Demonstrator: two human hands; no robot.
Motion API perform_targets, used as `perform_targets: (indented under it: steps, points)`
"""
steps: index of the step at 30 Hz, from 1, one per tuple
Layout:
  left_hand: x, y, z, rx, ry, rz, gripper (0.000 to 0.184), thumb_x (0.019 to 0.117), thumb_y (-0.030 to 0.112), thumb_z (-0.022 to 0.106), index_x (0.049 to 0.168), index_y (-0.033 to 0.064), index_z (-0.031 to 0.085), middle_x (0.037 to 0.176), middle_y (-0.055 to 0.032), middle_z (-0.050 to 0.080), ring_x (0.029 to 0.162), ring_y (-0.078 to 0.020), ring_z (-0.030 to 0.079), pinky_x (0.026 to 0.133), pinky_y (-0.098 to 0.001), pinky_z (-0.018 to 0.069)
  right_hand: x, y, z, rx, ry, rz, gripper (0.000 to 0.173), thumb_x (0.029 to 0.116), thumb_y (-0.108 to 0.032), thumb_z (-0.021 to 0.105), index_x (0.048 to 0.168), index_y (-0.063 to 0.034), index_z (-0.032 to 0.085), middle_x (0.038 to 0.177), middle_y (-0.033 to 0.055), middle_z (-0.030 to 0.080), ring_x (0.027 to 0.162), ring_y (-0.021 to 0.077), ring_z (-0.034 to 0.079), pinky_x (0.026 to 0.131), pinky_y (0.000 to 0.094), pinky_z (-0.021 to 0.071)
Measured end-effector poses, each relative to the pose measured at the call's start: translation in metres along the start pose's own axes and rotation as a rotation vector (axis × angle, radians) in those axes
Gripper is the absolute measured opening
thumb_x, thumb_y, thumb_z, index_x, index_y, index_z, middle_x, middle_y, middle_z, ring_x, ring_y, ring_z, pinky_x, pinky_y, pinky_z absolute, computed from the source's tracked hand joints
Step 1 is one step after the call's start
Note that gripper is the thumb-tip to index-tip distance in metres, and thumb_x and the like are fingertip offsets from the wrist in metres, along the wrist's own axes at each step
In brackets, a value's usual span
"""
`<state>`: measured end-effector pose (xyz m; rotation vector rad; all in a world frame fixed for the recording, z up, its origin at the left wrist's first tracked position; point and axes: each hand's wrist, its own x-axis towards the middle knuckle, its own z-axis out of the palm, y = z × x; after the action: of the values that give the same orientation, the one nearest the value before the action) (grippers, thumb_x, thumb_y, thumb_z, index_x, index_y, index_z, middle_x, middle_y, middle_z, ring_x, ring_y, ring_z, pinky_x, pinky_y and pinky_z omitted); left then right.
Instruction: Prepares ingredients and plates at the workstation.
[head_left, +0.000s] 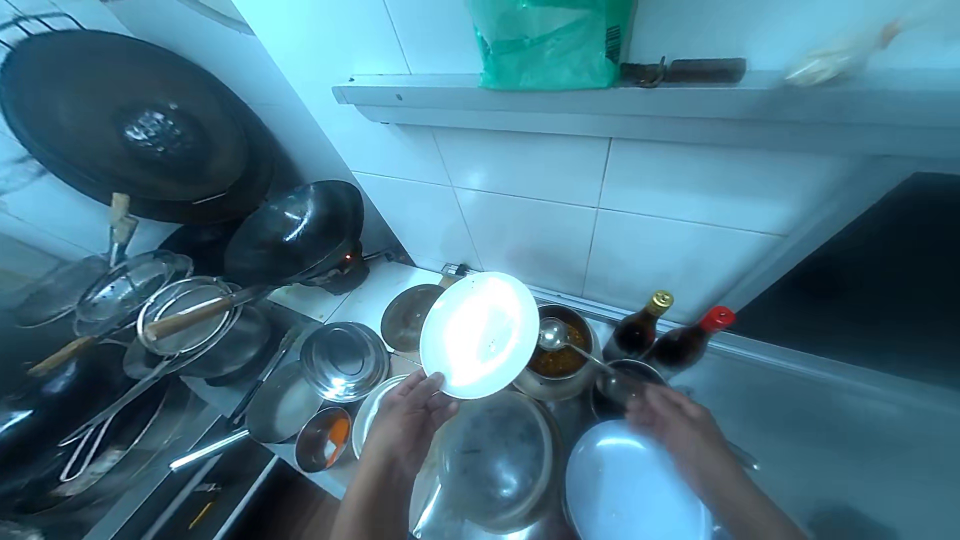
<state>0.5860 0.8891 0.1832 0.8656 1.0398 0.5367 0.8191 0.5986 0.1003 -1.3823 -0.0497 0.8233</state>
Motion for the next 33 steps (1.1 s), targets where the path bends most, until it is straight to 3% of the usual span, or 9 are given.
perform_targets:
  steps: [4,8,11,15,22,26,28,30,33]
  points:
    - [-0.001,-0.004,0.004,0.029,-0.014,0.012,0.015,0.1054,0.007,0.051,0.116,-0.0003,0.060,0.087,-0.0144,0.069,0.065,-0.0188,0.069,0.061,-0.0333,0.0628,-0.025,-0.026,-0.036,0.002,-0.032,-0.049,0.033,0.1085,-0.018,0.046,0.126,0.0039,0.062,0.099,0.0200,0.072,0.082,0.0285,0.073,0.076,0.0437,0.0631]
    - [0.003,-0.006,0.009,0.077,-0.024,-0.002,0.014,0.1061,0.008,0.050,0.113,0.0008,0.059,0.087,-0.0138,0.069,0.066,-0.0183,0.069,0.061,-0.0329,0.0626,-0.054,-0.065,-0.108,-0.472,-0.036,-0.250,0.035,0.1000,-0.028,0.062,0.130,-0.0099,0.068,0.105,0.0136,0.074,0.088,0.0258,0.073,0.077,0.0395,0.0635]
    - [0.009,-0.006,0.023,0.151,-0.029,-0.029,0.015,0.1056,0.009,0.052,0.114,-0.0009,0.060,0.088,-0.0157,0.069,0.065,-0.0202,0.070,0.062,-0.0340,0.0629,-0.057,-0.069,-0.142,-0.944,0.015,-0.371,0.034,0.0980,-0.039,0.063,0.129,-0.0270,0.070,0.116,-0.0047,0.075,0.101,0.0113,0.072,0.088,0.0343,0.0620]
    - [0.031,-0.007,0.050,0.329,-0.083,-0.079,0.023,0.1057,0.013,0.054,0.124,0.0010,0.062,0.092,-0.0187,0.072,0.069,-0.0237,0.072,0.065,-0.0358,0.0633,-0.035,-0.035,-0.150,-1.278,-0.051,-0.615,0.028,0.1018,-0.023,0.061,0.128,-0.0228,0.072,0.124,-0.0017,0.071,0.119,0.0163,0.065,0.104,0.0425,0.0533]
    - [0.083,-0.013,0.099,0.652,-0.098,-0.169,0.022,0.1066,0.017,0.054,0.123,0.0029,0.059,0.091,-0.0147,0.072,0.072,-0.0194,0.072,0.065,-0.0312,0.0615,-0.027,-0.019,-0.163,-1.240,-0.101,-0.419,0.040,0.1011,-0.011,0.057,0.137,-0.0252,0.067,0.136,0.0002,0.064,0.125,0.0172,0.060,0.107,0.0411,0.0514]
    - [0.102,-0.025,0.110,0.743,-0.095,-0.226,0.025,0.1063,0.018,0.055,0.126,0.0026,0.056,0.093,-0.0155,0.071,0.075,-0.0197,0.073,0.066,-0.0310,0.0613,-0.041,-0.010,-0.174,-1.022,0.120,-0.294,0.059,0.0938,-0.006,0.063,0.150,-0.0216,0.052,0.158,0.0040,0.044,0.142,0.0238,0.047,0.112,0.0507,0.0468]
    - [0.102,-0.028,0.112,0.851,-0.106,-0.216,0.027,0.1072,0.024,0.054,0.122,0.0014,0.058,0.092,-0.0150,0.073,0.075,-0.0201,0.073,0.066,-0.0320,0.0618,-0.056,0.006,-0.182,-0.924,0.365,-0.334,0.047,0.0954,-0.012,0.058,0.143,-0.0170,0.058,0.150,0.0056,0.052,0.133,0.0227,0.055,0.103,0.0496,0.0538]
    - [0.095,-0.026,0.110,1.080,-0.107,-0.102,0.037,0.1085,0.036,0.052,0.119,0.0020,0.063,0.096,-0.0129,0.074,0.080,-0.0209,0.074,0.071,-0.0360,0.0622,-0.073,0.027,-0.183,-0.825,0.509,-0.311,0.032,0.0994,-0.021,0.055,0.129,-0.0109,0.065,0.126,0.0075,0.065,0.108,0.0195,0.067,0.087,0.0444,0.0601]
    - [0.054,-0.018,0.094,1.373,-0.137,0.398,0.040,0.1081,0.039,0.052,0.119,0.0039,0.068,0.101,-0.0166,0.071,0.086,-0.0297,0.070,0.080,-0.0558,0.0576,-0.096,0.052,-0.164,-0.557,0.321,-0.047,0.028,0.1044,-0.027,0.055,0.122,-0.0084,0.067,0.104,0.0057,0.073,0.088,0.0172,0.073,0.078,0.0394,0.0639]
